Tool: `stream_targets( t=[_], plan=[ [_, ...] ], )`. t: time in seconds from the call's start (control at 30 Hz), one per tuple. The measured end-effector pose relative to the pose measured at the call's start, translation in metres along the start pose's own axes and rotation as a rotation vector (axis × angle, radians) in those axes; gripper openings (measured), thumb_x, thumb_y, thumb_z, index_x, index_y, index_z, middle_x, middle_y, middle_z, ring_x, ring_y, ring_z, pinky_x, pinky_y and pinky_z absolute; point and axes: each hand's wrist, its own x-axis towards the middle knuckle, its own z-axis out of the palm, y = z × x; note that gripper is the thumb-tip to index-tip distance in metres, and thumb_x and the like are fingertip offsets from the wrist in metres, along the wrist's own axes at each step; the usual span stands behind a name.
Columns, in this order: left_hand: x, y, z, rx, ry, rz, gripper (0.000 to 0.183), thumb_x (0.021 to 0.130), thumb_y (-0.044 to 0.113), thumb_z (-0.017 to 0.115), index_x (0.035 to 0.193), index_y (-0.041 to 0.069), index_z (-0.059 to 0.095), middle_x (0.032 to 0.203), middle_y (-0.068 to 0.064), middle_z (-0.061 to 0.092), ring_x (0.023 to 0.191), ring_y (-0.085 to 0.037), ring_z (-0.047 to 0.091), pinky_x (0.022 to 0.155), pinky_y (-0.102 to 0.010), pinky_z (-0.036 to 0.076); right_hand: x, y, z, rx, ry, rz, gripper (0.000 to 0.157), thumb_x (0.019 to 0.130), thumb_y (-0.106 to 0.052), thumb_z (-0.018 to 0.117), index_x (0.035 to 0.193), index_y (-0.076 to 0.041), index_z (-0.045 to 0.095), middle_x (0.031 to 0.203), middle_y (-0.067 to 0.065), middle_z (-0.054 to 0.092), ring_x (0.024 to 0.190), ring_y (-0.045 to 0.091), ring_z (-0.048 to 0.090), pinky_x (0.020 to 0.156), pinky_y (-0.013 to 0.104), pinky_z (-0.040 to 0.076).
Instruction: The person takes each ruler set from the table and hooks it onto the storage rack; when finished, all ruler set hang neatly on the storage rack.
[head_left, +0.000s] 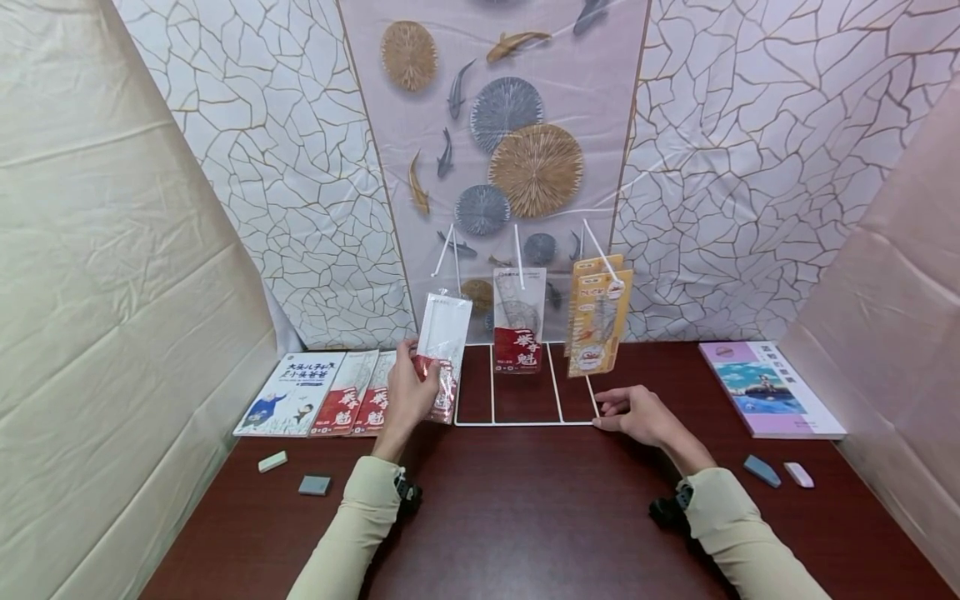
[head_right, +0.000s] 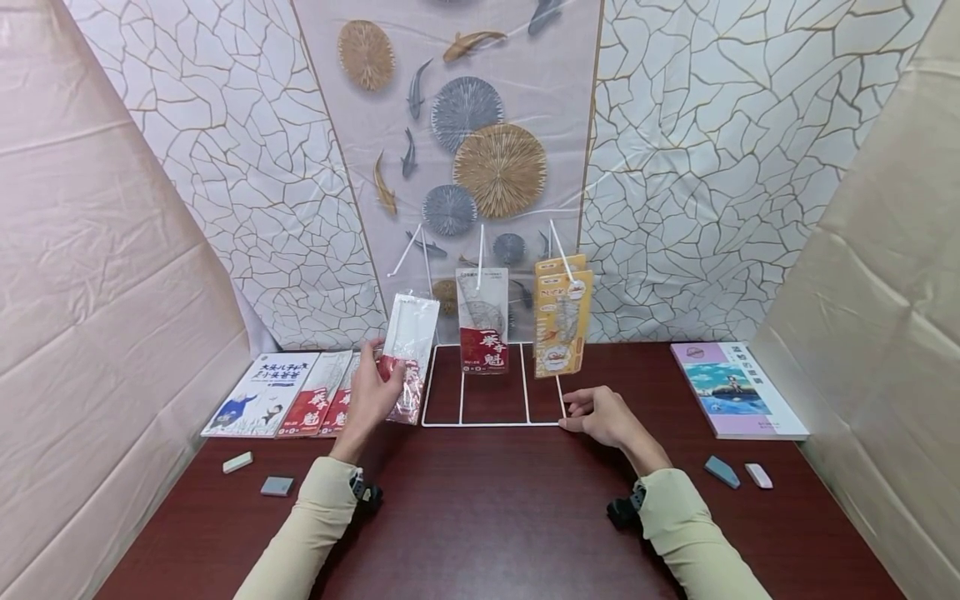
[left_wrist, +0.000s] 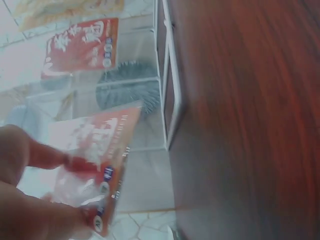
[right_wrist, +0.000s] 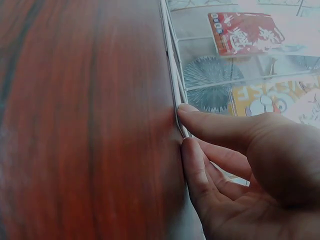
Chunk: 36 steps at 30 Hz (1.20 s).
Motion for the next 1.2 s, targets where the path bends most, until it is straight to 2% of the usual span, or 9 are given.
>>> stream_targets(
  t=[0.1, 0.17, 0.4, 0.53, 0.67, 0.77, 0.87, 1.0, 1.2],
  plan=[
    [-0.001, 0.009, 0.001, -0.102, 0.053, 0.078, 0.051, 0.094, 0.013, 0.065, 0.141, 0.01, 0.046, 0.121, -0.012, 0.07, 0.095, -0.025, 0.066, 0.083, -0.04, 0.051, 0.0, 0.0, 0.0, -0.002, -0.002, 0.003, 0.046, 0.084, -0.019, 0.082, 0.124, -0.001, 0.069, 0.099, 0.014, 0.072, 0.089, 0.019, 0.067, 0.071, 0.02, 0.05],
    [-0.002, 0.016, 0.002, -0.187, 0.062, 0.128, 0.047, 0.096, 0.009, 0.063, 0.14, 0.008, 0.046, 0.12, -0.013, 0.07, 0.097, -0.023, 0.067, 0.084, -0.039, 0.053, -0.001, 0.0, 0.0, -0.002, -0.005, 0.006, 0.046, 0.084, -0.02, 0.082, 0.124, -0.001, 0.069, 0.099, 0.014, 0.072, 0.09, 0.019, 0.066, 0.071, 0.021, 0.05],
    [-0.01, 0.034, 0.01, -0.418, -0.008, 0.179, 0.035, 0.098, 0.006, 0.061, 0.13, 0.008, 0.05, 0.122, -0.012, 0.068, 0.109, -0.025, 0.068, 0.092, -0.038, 0.059, -0.002, 0.001, 0.0, 0.005, -0.008, 0.008, 0.046, 0.085, -0.02, 0.082, 0.125, -0.001, 0.069, 0.1, 0.014, 0.072, 0.091, 0.02, 0.067, 0.072, 0.02, 0.05],
    [-0.017, 0.047, 0.016, -0.507, -0.052, 0.23, 0.034, 0.096, 0.002, 0.064, 0.127, 0.001, 0.051, 0.12, -0.019, 0.069, 0.113, -0.033, 0.068, 0.097, -0.042, 0.057, -0.002, 0.001, 0.0, 0.005, -0.009, 0.012, 0.046, 0.085, -0.02, 0.081, 0.125, -0.001, 0.069, 0.1, 0.014, 0.072, 0.091, 0.02, 0.067, 0.072, 0.02, 0.05],
    [-0.03, 0.069, 0.018, -0.538, -0.11, 0.285, 0.033, 0.094, -0.003, 0.065, 0.124, -0.004, 0.052, 0.114, -0.023, 0.07, 0.108, -0.039, 0.069, 0.092, -0.046, 0.059, -0.002, 0.001, -0.001, 0.008, -0.013, 0.011, 0.047, 0.085, -0.02, 0.081, 0.126, -0.001, 0.068, 0.1, 0.013, 0.072, 0.091, 0.02, 0.067, 0.073, 0.021, 0.05],
    [-0.04, 0.089, 0.016, -0.523, -0.141, 0.304, 0.031, 0.093, -0.003, 0.066, 0.121, -0.005, 0.053, 0.109, -0.023, 0.072, 0.104, -0.038, 0.071, 0.088, -0.047, 0.06, -0.002, 0.001, -0.001, 0.009, -0.013, 0.003, 0.047, 0.085, -0.02, 0.081, 0.125, -0.001, 0.068, 0.1, 0.014, 0.072, 0.091, 0.02, 0.067, 0.073, 0.02, 0.05],
    [-0.048, 0.101, 0.016, -0.511, -0.164, 0.314, 0.03, 0.093, -0.001, 0.066, 0.12, -0.004, 0.054, 0.106, -0.022, 0.073, 0.102, -0.035, 0.072, 0.088, -0.046, 0.06, -0.002, 0.001, -0.001, 0.007, -0.011, -0.003, 0.046, 0.085, -0.019, 0.081, 0.125, -0.001, 0.068, 0.099, 0.013, 0.072, 0.091, 0.02, 0.067, 0.072, 0.019, 0.05],
    [-0.05, 0.101, 0.024, -0.491, -0.178, 0.299, 0.031, 0.093, 0.0, 0.067, 0.12, -0.003, 0.054, 0.104, -0.021, 0.073, 0.101, -0.034, 0.072, 0.086, -0.045, 0.061, -0.002, 0.001, -0.001, 0.006, -0.011, -0.005, 0.046, 0.085, -0.019, 0.081, 0.125, -0.001, 0.068, 0.099, 0.013, 0.072, 0.091, 0.02, 0.067, 0.072, 0.019, 0.05],
    [-0.047, 0.086, 0.037, -0.49, -0.175, 0.265, 0.033, 0.094, 0.008, 0.07, 0.123, 0.003, 0.055, 0.106, -0.016, 0.074, 0.103, -0.03, 0.073, 0.084, -0.043, 0.061, -0.002, 0.0, -0.001, 0.015, -0.014, 0.0, 0.046, 0.085, -0.019, 0.081, 0.125, -0.001, 0.068, 0.1, 0.014, 0.072, 0.091, 0.02, 0.067, 0.073, 0.02, 0.05]
  ],
)
